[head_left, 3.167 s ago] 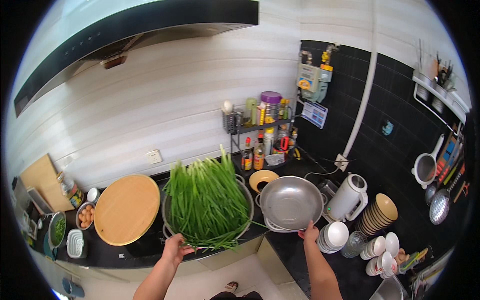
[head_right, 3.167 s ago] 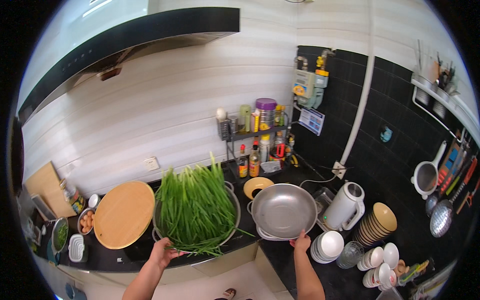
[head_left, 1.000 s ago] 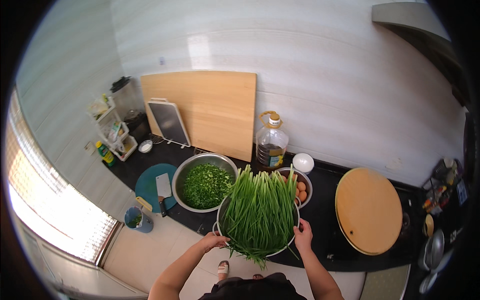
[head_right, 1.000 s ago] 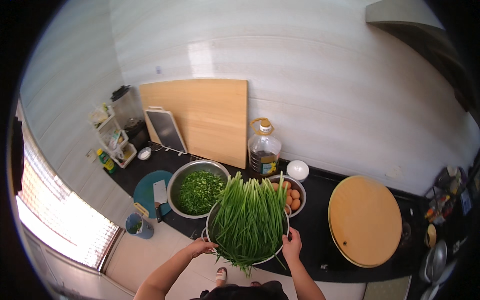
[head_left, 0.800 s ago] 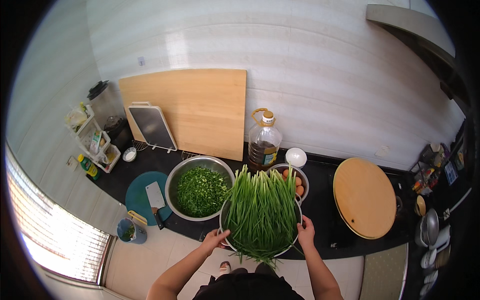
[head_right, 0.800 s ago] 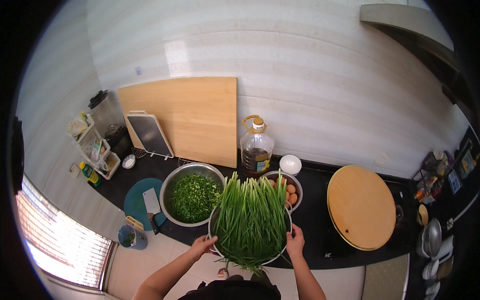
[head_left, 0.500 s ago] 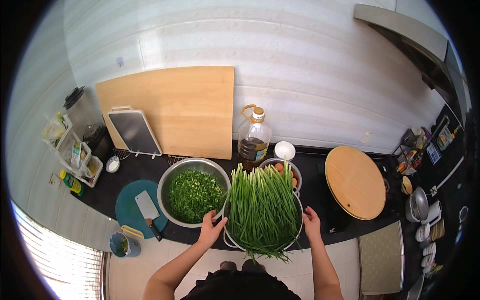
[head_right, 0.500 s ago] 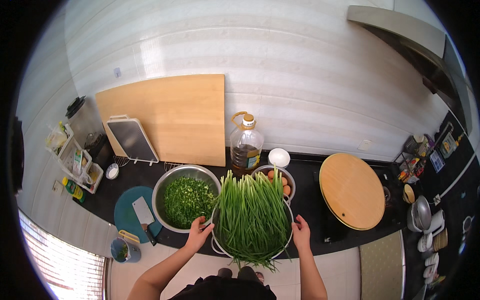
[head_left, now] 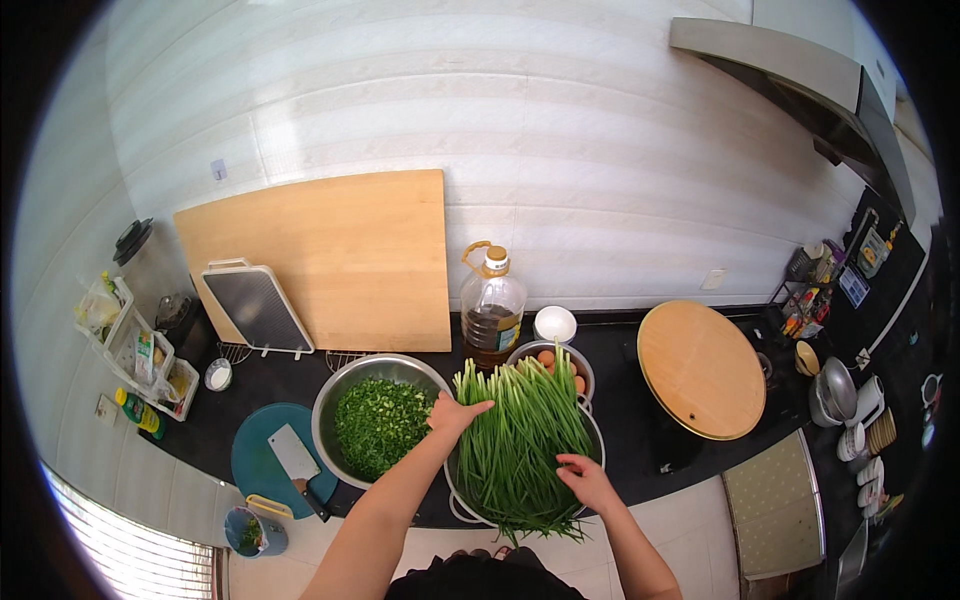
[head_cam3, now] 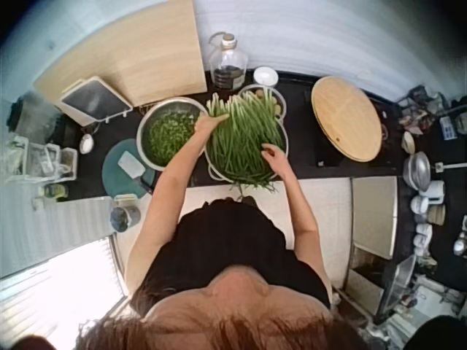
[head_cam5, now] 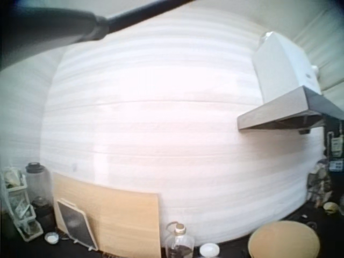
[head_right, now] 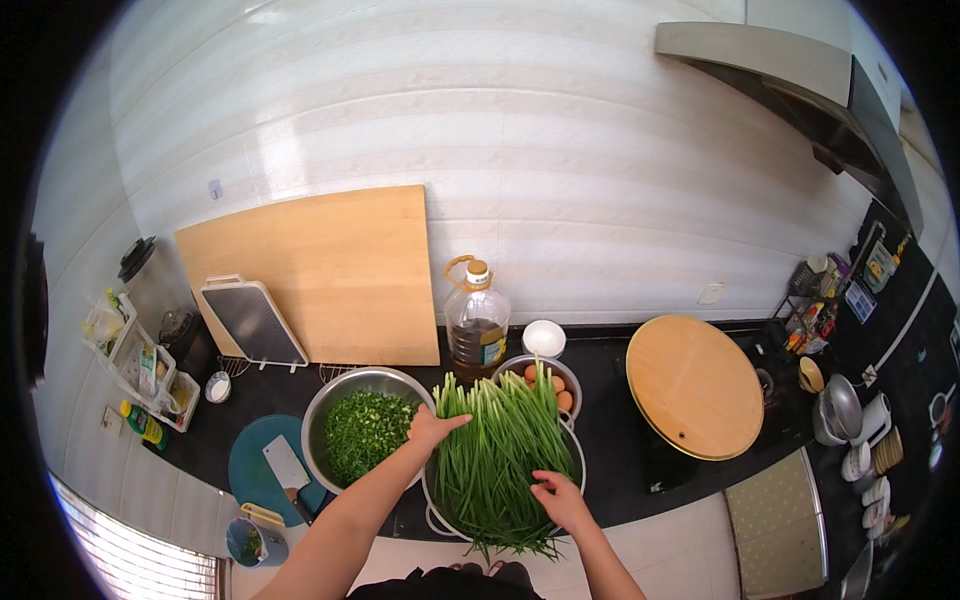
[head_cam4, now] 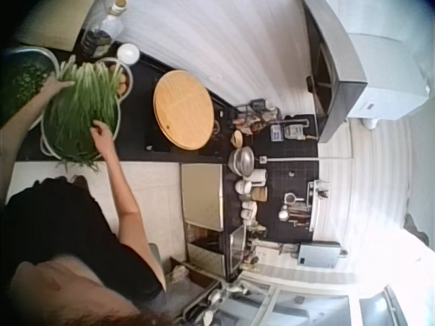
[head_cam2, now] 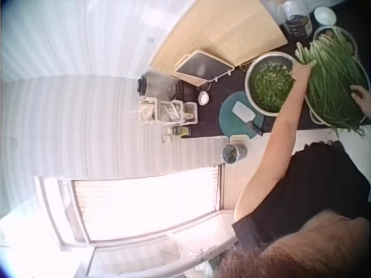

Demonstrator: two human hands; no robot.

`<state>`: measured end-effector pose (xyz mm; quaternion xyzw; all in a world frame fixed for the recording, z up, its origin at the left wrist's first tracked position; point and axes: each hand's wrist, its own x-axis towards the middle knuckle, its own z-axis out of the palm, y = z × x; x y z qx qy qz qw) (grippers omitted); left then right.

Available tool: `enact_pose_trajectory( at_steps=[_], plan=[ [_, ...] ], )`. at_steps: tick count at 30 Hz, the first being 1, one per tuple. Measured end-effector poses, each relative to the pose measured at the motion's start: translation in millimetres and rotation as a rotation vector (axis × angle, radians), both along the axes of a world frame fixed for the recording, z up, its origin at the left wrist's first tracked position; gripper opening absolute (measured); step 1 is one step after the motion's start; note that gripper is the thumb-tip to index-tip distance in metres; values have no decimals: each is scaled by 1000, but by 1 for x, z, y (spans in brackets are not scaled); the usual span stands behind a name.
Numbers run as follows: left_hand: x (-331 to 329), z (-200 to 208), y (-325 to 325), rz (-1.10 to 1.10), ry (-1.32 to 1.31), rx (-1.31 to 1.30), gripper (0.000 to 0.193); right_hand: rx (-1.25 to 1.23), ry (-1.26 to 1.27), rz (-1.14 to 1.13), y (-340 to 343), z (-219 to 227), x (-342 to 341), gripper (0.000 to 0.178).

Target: The person retrieves a large bunch of green onions from a colander and places them on a cutting board. They then use a knife to chop the green onions into small pieces, transferring the chopped portions into a metal bowl.

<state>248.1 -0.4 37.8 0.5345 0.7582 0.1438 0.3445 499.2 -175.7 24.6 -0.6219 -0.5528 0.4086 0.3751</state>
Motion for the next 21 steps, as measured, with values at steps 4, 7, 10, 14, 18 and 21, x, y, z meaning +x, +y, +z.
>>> enact_pose_trajectory(
  at_steps=[4,7,10,14,18,21],
  plan=[
    [21,-15,2,-57,113,82,91,-48,-110,80,4,7,-10,36],
    [29,-17,-4,-110,56,319,60,-66,-232,144,12,9,-11,37],
    [30,-6,-16,-61,-298,411,42,-59,-229,185,25,3,-13,40],
    [29,-1,-34,-41,-574,512,40,-63,-120,220,50,-11,-21,47],
    [27,-20,-20,43,-607,350,51,-71,-58,208,79,-16,-43,54],
    [40,-28,-6,79,-478,295,65,-110,44,162,92,-41,-45,55]
  ],
)
